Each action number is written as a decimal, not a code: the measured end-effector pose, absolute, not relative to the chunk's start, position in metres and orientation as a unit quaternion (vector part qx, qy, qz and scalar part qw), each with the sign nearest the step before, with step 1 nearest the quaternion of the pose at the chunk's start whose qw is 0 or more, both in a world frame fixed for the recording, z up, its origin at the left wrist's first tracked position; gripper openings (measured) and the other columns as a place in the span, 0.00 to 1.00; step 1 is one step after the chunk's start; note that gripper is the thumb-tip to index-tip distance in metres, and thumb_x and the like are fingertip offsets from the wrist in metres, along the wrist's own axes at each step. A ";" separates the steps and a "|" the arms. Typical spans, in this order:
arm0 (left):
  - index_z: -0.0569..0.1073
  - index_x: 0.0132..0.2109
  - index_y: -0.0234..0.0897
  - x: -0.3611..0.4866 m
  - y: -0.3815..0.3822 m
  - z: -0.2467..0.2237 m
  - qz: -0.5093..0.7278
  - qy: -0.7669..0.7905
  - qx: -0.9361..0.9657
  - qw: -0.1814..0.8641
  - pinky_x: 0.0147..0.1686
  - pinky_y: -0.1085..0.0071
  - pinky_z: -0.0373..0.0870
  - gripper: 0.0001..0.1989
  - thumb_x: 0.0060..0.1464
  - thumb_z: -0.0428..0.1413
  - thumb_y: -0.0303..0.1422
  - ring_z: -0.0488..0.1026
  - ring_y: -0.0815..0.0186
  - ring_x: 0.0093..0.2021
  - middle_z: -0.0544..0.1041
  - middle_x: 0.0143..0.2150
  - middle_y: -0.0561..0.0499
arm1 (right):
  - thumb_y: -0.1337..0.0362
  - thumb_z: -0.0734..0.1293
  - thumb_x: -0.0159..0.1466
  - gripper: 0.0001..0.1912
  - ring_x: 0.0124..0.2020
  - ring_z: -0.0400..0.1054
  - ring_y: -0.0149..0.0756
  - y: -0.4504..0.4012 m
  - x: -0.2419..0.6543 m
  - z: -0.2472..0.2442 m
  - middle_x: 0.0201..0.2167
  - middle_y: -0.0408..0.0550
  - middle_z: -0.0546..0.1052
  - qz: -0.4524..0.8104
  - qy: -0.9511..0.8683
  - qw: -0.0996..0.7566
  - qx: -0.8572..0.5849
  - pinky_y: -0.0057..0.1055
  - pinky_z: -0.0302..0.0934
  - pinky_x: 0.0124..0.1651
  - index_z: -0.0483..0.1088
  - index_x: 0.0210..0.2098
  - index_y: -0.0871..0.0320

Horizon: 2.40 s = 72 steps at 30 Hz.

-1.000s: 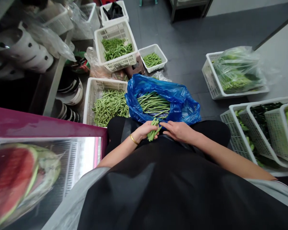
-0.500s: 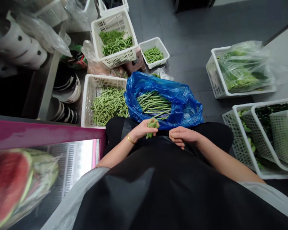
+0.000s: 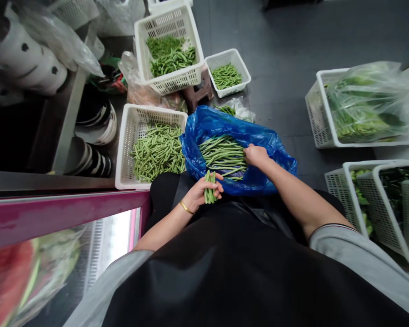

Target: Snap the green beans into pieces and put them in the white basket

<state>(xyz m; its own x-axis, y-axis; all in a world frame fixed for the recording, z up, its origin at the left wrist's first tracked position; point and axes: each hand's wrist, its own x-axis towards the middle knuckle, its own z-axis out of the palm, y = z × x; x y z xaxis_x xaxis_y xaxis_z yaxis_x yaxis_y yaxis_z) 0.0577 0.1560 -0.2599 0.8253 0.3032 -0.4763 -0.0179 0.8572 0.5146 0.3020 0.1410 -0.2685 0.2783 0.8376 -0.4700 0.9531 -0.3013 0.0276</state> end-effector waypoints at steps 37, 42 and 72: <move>0.75 0.38 0.29 0.057 0.103 -0.196 0.016 0.159 0.500 0.851 0.16 0.77 0.54 0.19 0.34 0.60 0.32 0.62 0.74 0.15 0.71 0.19 0.52 | 0.57 0.69 0.48 0.32 0.20 0.61 0.26 0.005 0.237 -0.189 0.24 0.41 0.71 -0.633 0.444 -0.392 0.499 0.25 0.56 0.23 0.65 0.51 0.64; 0.73 0.31 0.28 0.051 0.104 -0.202 -0.059 0.146 0.446 0.881 0.14 0.76 0.54 0.15 0.31 0.59 0.31 0.62 0.72 0.14 0.70 0.17 0.50 | 0.53 0.64 0.53 0.22 0.13 0.48 0.22 0.014 0.233 -0.185 0.15 0.33 0.59 -0.618 0.311 -0.572 0.441 0.23 0.46 0.16 0.67 0.42 0.61; 0.68 0.27 0.32 0.060 0.108 -0.207 0.020 0.164 0.334 0.928 0.13 0.75 0.58 0.11 0.31 0.57 0.31 0.58 0.74 0.11 0.68 0.16 0.53 | 0.51 0.69 0.53 0.22 0.18 0.63 0.25 0.023 0.241 -0.204 0.22 0.42 0.73 -0.642 0.254 -0.502 0.522 0.24 0.57 0.22 0.71 0.39 0.61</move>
